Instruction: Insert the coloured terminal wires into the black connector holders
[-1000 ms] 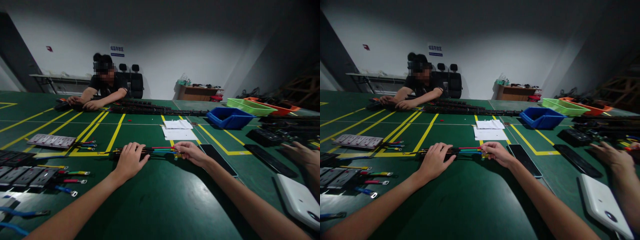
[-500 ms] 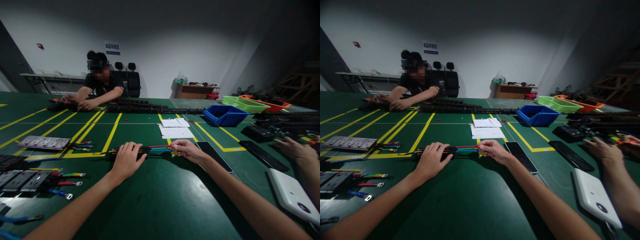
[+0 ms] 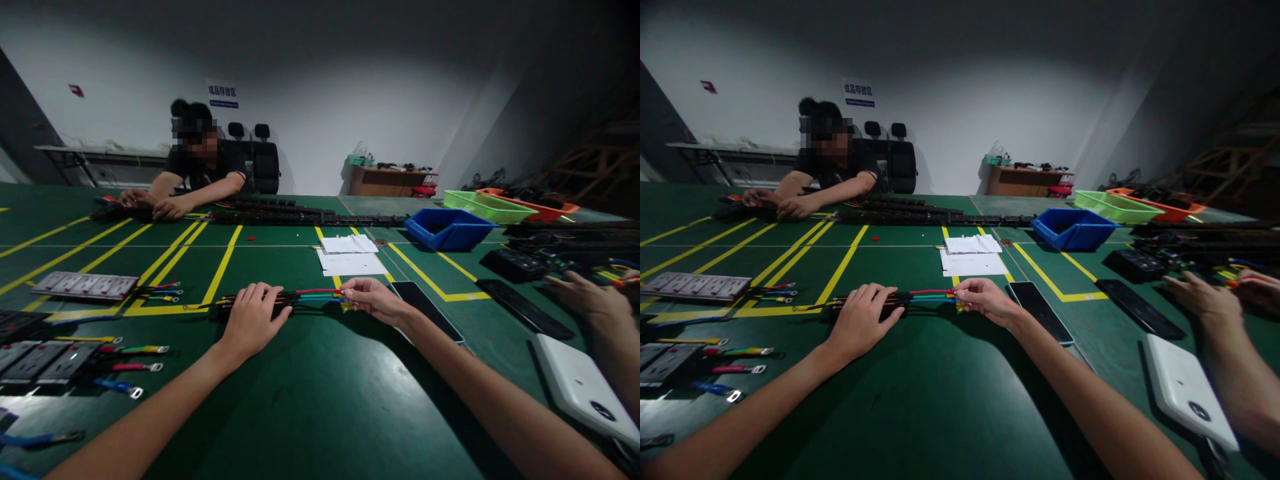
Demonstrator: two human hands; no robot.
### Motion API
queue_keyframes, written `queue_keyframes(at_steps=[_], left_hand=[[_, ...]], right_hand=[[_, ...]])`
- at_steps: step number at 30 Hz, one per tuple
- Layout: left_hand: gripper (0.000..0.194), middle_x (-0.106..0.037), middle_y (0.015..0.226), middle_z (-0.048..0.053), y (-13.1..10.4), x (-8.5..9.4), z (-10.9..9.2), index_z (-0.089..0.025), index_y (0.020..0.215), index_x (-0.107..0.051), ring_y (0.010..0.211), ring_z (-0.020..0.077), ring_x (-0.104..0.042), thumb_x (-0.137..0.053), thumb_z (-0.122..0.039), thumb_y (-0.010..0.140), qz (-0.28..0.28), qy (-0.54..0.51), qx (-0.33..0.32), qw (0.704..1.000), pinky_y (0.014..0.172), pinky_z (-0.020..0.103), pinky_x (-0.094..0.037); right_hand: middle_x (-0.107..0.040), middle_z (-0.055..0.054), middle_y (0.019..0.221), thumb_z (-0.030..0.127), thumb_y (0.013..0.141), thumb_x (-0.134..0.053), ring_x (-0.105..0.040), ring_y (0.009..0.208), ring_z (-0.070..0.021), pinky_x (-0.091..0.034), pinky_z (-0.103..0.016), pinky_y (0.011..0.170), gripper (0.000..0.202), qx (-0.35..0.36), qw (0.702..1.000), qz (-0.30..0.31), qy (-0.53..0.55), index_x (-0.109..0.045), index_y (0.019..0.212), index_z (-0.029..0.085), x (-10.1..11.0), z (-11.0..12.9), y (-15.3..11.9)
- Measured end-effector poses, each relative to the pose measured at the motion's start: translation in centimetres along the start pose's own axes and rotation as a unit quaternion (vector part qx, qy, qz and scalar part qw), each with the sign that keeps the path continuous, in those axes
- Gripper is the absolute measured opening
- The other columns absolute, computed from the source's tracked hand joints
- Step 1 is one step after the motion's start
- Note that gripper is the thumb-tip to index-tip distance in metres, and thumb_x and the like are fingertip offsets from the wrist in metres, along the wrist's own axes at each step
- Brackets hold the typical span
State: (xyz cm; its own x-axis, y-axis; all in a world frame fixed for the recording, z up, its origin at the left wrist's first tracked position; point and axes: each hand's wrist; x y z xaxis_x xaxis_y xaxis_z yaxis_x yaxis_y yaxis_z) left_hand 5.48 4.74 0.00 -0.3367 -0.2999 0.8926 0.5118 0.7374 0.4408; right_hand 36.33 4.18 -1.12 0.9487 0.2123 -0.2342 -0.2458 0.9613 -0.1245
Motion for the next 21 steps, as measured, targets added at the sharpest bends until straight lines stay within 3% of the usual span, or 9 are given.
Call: queue_keyframes(at_steps=[5,13,21], left_hand=[[0.042,-0.063,0.110,0.011,0.01,0.00,0.03,-0.016,0.124,-0.061,0.102,0.0278,-0.057,-0.050,-0.046,0.097,-0.002,-0.003,0.001,1.000,0.088,0.045,-0.047],[0.041,-0.063,0.110,0.011,0.01,-0.12,0.12,-0.018,0.123,-0.062,0.101,0.0280,-0.058,-0.050,-0.046,0.097,-0.012,-0.009,0.003,1.000,0.088,0.046,-0.047],[0.042,-0.063,0.109,0.012,0.08,-0.02,0.09,-0.016,0.123,-0.062,0.101,0.0286,-0.058,-0.050,-0.046,0.096,-0.004,-0.001,0.003,1.000,0.088,0.046,-0.047]], right_hand=[[-0.066,0.001,0.074,0.030,0.064,-0.092,-0.057,0.057,-0.0063,-0.048,-0.018,0.051,0.032,-0.002,1.000,0.001,-0.009,-0.072,0.083,0.014,-0.10,0.08,-0.01],[-0.066,0.001,0.078,0.029,0.066,-0.090,-0.058,0.060,-0.0082,-0.049,-0.019,0.051,0.042,-0.003,1.000,-0.026,0.002,-0.069,0.101,0.019,-0.38,-0.01,0.19],[-0.060,0.001,0.072,0.041,0.068,-0.088,-0.052,0.058,-0.0067,-0.043,-0.016,0.045,0.035,0.014,0.997,-0.073,-0.030,-0.069,0.083,0.015,-0.76,-0.51,0.56]])
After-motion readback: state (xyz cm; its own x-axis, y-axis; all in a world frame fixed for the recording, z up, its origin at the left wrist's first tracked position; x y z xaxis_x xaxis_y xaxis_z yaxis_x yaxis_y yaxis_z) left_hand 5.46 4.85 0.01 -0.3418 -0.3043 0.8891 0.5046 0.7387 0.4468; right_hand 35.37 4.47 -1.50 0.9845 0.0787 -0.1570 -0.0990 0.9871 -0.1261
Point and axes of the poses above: each hand's wrist, its own y-axis towards the middle knuckle, its own x-axis out of the back of the hand, z = x × y
